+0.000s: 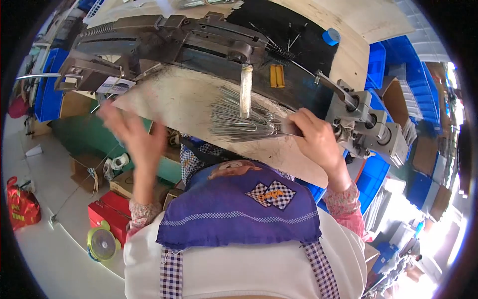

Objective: Operating a bench-top machine to process or assemble small metal rods.

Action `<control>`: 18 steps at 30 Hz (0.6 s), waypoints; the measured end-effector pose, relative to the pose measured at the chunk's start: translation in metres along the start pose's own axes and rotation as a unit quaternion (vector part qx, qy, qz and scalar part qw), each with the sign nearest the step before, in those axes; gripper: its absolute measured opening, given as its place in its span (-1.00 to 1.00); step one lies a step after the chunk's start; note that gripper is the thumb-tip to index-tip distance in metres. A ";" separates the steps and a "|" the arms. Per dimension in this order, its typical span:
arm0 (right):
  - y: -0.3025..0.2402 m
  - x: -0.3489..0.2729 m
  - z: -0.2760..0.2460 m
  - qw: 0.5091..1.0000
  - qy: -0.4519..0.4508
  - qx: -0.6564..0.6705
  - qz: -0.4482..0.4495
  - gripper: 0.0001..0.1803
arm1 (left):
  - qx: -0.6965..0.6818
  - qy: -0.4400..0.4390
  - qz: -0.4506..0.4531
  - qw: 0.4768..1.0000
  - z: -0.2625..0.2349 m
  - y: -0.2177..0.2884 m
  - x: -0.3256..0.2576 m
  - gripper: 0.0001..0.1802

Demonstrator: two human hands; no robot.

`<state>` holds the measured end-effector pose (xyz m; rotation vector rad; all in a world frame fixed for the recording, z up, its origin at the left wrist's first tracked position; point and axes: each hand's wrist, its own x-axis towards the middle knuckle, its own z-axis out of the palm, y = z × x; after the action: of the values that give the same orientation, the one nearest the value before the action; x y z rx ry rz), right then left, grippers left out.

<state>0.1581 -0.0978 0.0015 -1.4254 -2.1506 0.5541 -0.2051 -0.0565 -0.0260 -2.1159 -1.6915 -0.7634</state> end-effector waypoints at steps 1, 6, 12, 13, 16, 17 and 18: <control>-0.004 -0.002 -0.008 1.000 -0.004 0.004 -0.006 -0.84 | 0.158 -0.026 -0.070 0.985 -0.001 -0.037 -0.010 -0.03; -0.014 -0.005 -0.044 0.990 0.112 0.072 0.042 -0.78 | 0.121 -0.067 -0.421 0.897 -0.020 -0.200 -0.070 -0.04; -0.007 -0.027 -0.053 0.936 0.274 0.184 0.125 -0.88 | 0.101 -0.099 -0.337 0.931 0.004 -0.121 -0.061 -0.19; -0.013 -0.022 -0.053 0.935 0.256 0.212 0.127 -0.89 | 0.165 -0.071 -0.219 0.959 0.015 -0.092 -0.056 -0.20; -0.027 -0.001 -0.046 0.970 0.156 0.170 0.077 -0.91 | -0.293 -0.159 -0.049 0.942 -0.030 0.041 0.014 -0.22; -0.040 0.012 -0.043 0.972 0.123 0.190 0.059 -0.93 | -0.481 -0.270 -0.028 0.833 -0.053 0.078 0.034 -0.18; -0.057 0.028 -0.041 0.977 0.096 0.191 0.020 -0.90 | -0.475 -0.223 0.085 0.847 -0.052 0.100 0.030 -0.33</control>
<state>0.1325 -0.0904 0.0727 -1.2545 -1.7529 0.7628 -0.1147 -0.0860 0.0406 -3.2781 -1.3993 -1.3206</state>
